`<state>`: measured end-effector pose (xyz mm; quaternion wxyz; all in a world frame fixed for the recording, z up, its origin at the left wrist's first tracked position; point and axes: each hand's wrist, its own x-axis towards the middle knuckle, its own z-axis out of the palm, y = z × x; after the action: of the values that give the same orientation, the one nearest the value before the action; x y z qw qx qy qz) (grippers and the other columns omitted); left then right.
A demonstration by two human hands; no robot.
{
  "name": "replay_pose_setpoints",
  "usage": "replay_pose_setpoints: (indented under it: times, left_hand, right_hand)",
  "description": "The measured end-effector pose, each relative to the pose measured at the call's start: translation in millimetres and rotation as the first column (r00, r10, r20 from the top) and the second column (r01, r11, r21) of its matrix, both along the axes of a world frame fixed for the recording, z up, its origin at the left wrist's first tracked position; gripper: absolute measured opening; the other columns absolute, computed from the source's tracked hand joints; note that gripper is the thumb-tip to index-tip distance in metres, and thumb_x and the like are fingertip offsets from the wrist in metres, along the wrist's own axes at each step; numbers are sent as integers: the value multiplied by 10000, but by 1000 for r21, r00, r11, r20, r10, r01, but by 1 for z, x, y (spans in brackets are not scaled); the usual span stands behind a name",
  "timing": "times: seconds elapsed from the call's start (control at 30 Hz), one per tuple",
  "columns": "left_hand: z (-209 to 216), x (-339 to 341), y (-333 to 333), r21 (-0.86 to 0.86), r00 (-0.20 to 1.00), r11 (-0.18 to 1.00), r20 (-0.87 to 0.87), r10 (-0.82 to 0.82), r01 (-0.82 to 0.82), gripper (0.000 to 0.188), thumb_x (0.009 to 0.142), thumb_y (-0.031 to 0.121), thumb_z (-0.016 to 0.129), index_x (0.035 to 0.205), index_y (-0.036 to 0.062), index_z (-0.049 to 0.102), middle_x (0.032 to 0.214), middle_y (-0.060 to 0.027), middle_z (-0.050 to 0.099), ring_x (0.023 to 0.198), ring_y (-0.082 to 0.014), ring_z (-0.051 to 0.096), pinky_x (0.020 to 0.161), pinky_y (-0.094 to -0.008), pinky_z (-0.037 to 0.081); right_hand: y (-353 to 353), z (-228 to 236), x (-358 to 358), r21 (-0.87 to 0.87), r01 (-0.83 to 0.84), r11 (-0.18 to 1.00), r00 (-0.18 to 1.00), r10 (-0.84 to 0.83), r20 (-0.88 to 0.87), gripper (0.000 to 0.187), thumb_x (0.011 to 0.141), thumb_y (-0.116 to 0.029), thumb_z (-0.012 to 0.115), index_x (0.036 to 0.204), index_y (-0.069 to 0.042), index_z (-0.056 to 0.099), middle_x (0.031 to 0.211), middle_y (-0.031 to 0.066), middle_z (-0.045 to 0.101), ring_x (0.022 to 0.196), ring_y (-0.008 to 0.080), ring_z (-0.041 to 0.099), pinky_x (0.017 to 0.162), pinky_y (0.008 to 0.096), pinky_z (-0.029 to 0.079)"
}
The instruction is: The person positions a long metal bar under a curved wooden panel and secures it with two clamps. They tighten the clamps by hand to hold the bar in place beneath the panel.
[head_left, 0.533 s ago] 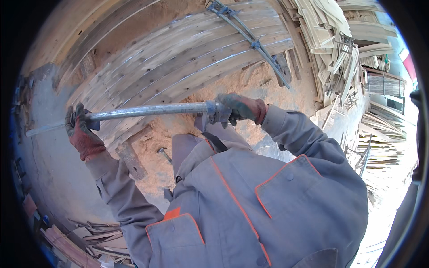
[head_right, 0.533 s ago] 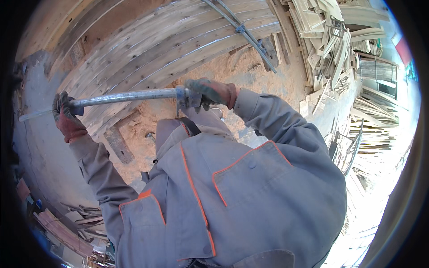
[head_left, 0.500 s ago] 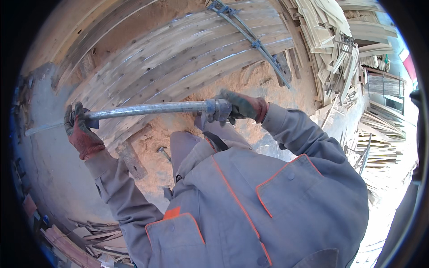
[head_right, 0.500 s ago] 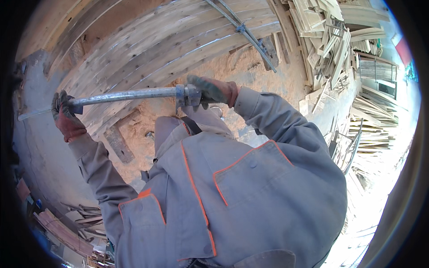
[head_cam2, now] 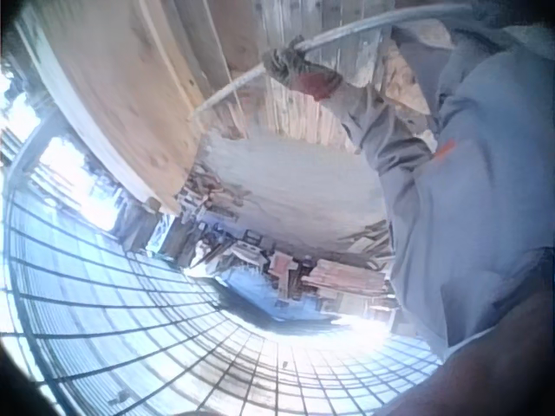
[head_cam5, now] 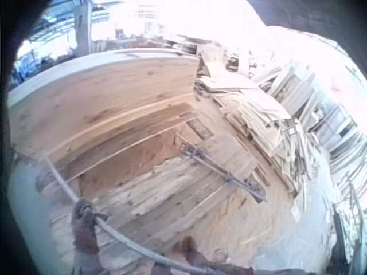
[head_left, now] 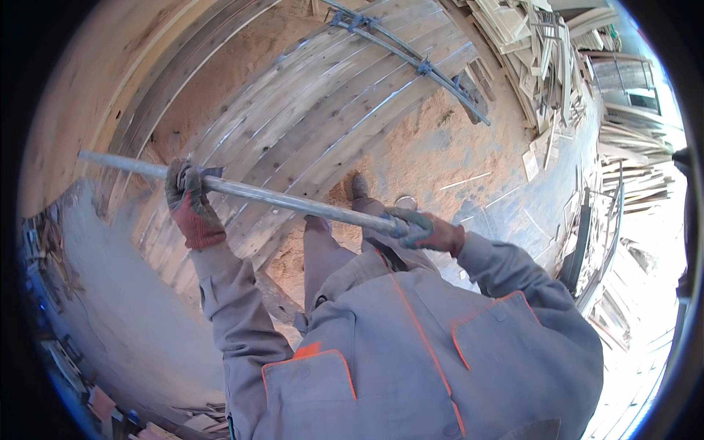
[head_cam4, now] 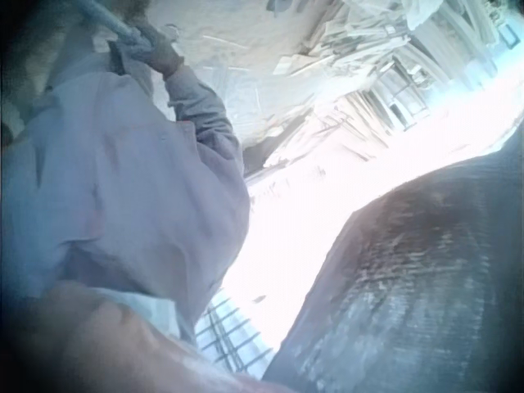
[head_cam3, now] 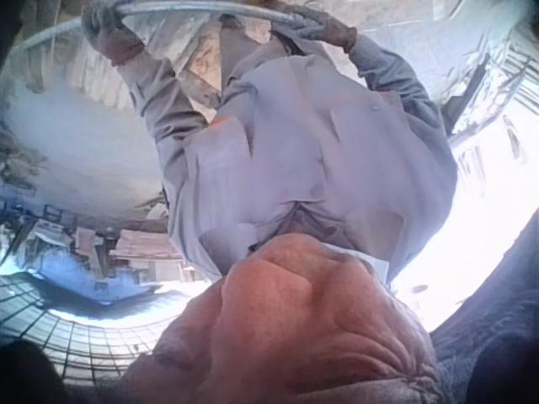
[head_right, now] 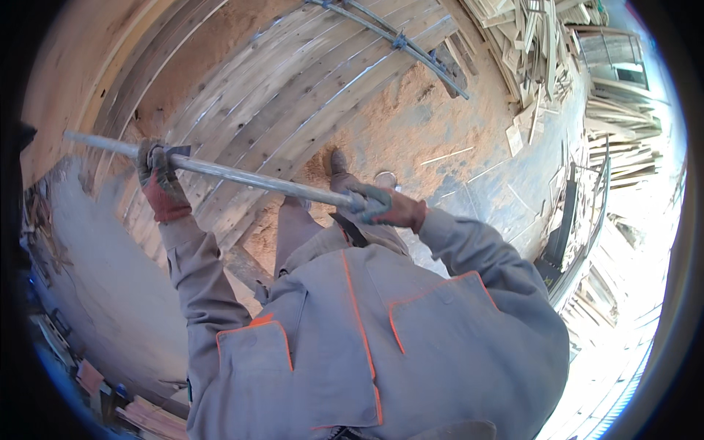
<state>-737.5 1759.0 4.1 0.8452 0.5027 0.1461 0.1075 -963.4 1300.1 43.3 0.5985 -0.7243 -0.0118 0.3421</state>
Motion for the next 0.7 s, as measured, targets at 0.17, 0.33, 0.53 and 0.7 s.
replay_pose_setpoints:
  times: [0.17, 0.33, 0.53, 0.7]
  left_hand:
    - [-26, 93, -9, 76, 989, 995, 130, -71, 61, 419, 995, 32, 694, 1403, 40, 600, 1280, -117, 678, 1108, -191, 681, 959, -297, 581]
    - [-69, 151, -39, 40, 944, 943, 13, -330, 330, 472, 949, 66, 768, 1401, 77, 635, 1296, -55, 683, 1111, -146, 676, 956, -293, 590]
    - [-120, 193, -62, 56, 930, 929, -78, -360, 365, 427, 972, 70, 746, 1388, 76, 646, 1243, -54, 708, 1077, -144, 694, 907, -283, 602]
    - [-191, 232, -65, 123, 954, 952, -144, -262, 280, 422, 981, 50, 726, 1393, 76, 641, 1225, -65, 723, 1072, -147, 706, 917, -278, 600]
  right_hand:
    - [2, 11, -46, -144, 195, 970, 973, -210, -99, 899, 830, -140, 822, 1616, -86, 389, 1356, 118, 663, 1228, 199, 637, 1028, 367, 523]
    - [7, -25, -56, -176, 347, 921, 925, -367, -100, 968, 851, -216, 862, 1644, -86, 322, 1415, 122, 623, 1246, 201, 615, 1045, 368, 502]
    - [-10, -99, -52, -87, 291, 953, 899, -303, -315, 1024, 811, -206, 892, 1646, -83, 312, 1400, 95, 613, 1251, 194, 593, 1075, 364, 477]
    - [-7, -160, -28, -74, 351, 934, 897, -358, -261, 949, 788, -132, 859, 1609, -72, 387, 1440, 122, 605, 1293, 220, 591, 1085, 381, 473]
